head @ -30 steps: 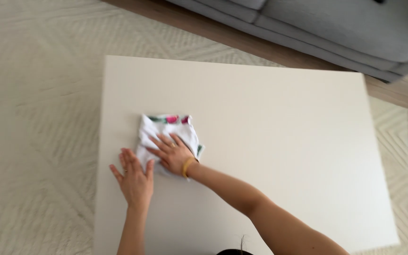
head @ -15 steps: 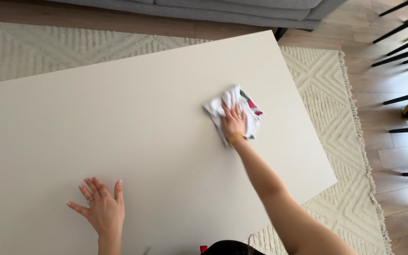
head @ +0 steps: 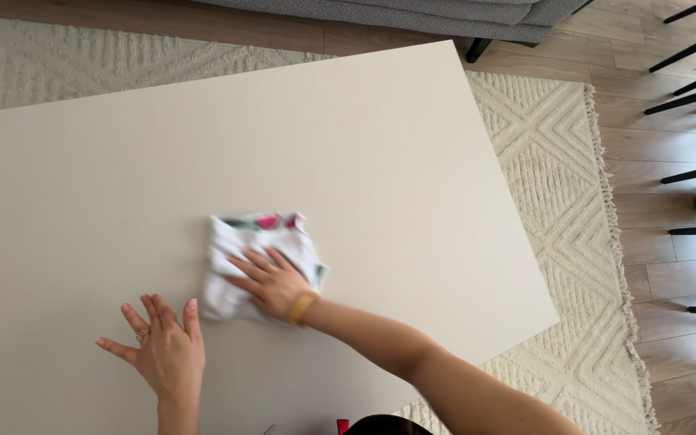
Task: Wiping down a low coffee table using a cleaning cloth.
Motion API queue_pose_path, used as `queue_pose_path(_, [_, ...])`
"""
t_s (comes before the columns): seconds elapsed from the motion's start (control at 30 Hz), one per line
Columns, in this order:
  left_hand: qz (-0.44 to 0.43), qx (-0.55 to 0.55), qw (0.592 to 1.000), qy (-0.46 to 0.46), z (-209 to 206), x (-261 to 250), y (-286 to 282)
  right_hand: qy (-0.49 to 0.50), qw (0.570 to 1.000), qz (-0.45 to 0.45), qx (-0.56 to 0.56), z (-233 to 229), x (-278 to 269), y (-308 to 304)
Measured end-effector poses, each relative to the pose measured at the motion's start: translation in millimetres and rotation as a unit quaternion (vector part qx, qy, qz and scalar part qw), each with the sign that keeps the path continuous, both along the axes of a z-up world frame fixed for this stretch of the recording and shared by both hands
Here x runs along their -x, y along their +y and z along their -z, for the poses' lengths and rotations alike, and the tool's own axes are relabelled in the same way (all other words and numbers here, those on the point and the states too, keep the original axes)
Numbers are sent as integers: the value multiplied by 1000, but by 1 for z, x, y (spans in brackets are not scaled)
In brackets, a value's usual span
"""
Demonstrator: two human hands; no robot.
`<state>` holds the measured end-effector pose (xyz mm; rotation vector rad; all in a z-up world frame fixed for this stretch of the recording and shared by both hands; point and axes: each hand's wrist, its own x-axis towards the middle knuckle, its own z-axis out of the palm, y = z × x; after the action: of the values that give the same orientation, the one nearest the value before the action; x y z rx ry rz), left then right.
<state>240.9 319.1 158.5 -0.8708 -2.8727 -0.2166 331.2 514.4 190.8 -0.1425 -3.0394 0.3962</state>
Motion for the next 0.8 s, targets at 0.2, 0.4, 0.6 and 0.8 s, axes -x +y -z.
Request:
queue_pose_path(0.2, [-32,133,986,-93,20,-1,3,100,985,141,-19,64,-141,126])
queue_pose_path(0.4, [-38,87,990,-102,23,-11,-1,18,933,359,-33,54,-57,235])
queue_pose_path(0.6, [-48,86,993,-65,27,-16,6,33,953,279,-112,69,95,188])
queue_pose_path(0.8, [-68,0,987,-148,2,-18,9,29,996,36,-74,34,96,13])
